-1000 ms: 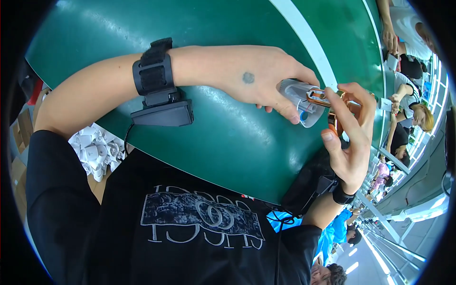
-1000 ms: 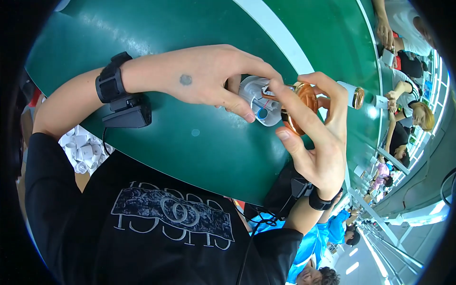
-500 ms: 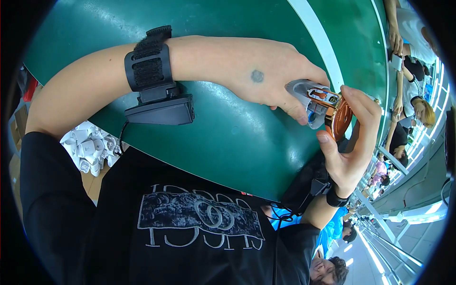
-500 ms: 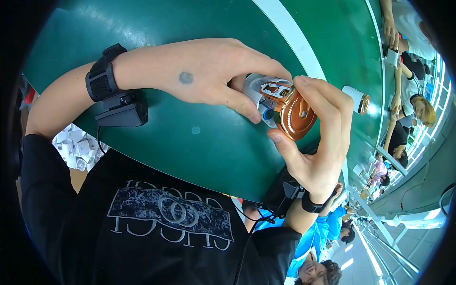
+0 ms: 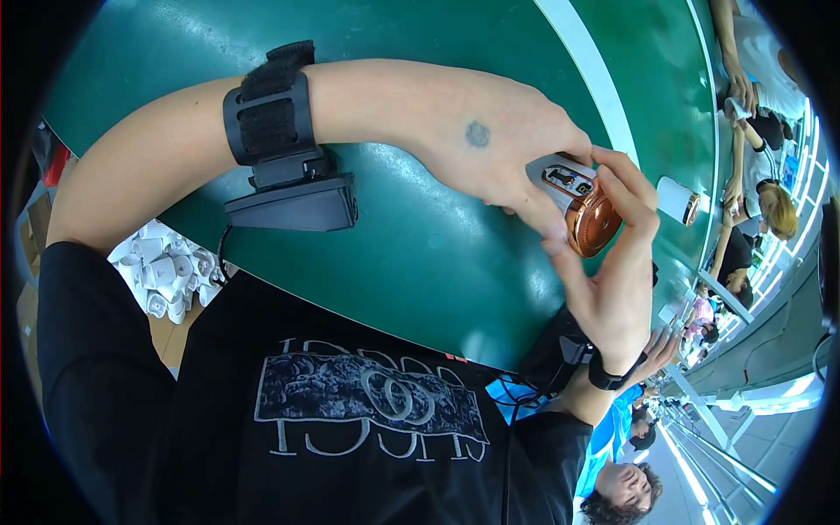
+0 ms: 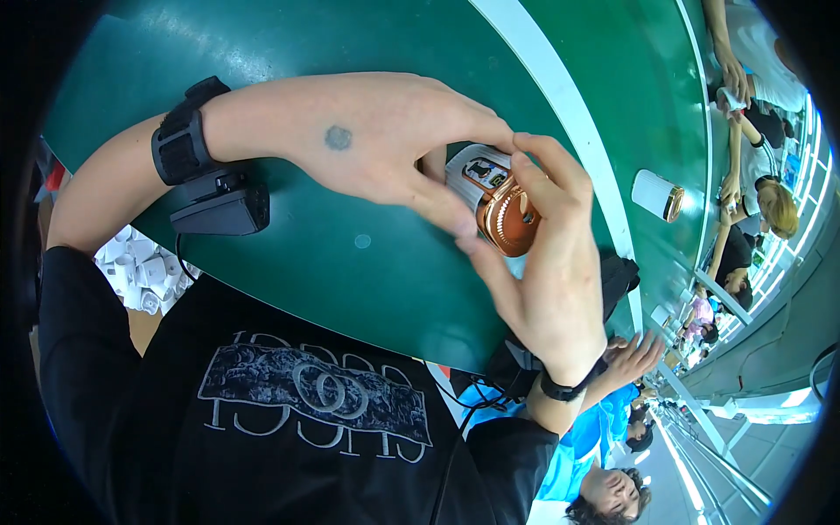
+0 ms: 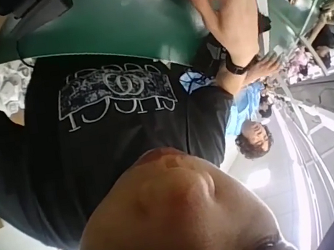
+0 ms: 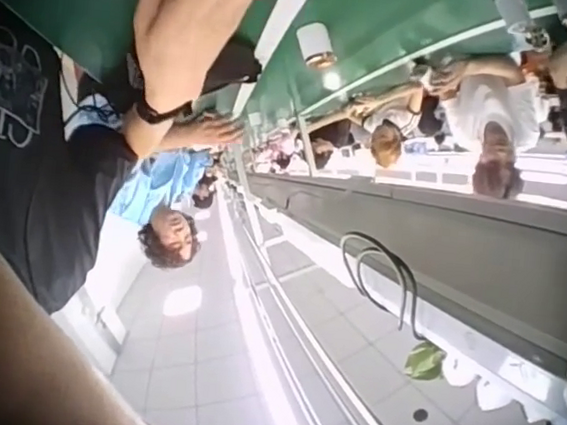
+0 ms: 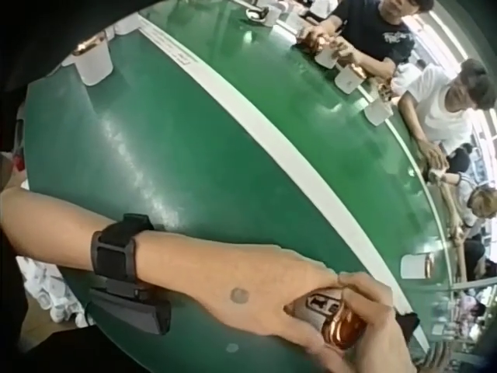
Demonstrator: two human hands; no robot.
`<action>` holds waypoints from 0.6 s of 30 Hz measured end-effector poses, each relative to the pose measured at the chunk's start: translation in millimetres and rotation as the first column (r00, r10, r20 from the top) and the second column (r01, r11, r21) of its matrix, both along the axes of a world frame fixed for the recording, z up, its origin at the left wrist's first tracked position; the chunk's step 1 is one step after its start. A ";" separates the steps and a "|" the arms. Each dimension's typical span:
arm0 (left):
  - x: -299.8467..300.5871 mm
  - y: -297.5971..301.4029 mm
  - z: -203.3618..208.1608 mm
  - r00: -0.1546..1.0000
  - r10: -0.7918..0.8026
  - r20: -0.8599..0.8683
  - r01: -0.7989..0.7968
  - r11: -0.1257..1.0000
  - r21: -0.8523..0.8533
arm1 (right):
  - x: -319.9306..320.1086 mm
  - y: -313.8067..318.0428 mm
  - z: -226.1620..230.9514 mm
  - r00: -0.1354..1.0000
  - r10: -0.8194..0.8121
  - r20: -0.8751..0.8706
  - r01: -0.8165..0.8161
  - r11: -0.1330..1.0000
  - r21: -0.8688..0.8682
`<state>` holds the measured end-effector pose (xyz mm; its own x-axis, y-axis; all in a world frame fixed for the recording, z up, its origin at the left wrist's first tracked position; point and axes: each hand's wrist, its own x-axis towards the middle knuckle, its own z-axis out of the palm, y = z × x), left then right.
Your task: The person picks up a white plastic housing and a gold-colored electronic component from the conveyor belt, fits the component into the housing by hand, and places the assembled unit back onto the belt.
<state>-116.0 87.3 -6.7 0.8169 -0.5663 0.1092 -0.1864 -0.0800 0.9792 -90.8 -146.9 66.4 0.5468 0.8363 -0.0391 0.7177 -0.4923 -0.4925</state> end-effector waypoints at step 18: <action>27.4 8.2 33.9 0.741 0.007 -0.672 -0.246 0.933 -0.262 | 49.1 7.2 -13.8 0.885 -0.310 -0.348 0.395 0.894 0.210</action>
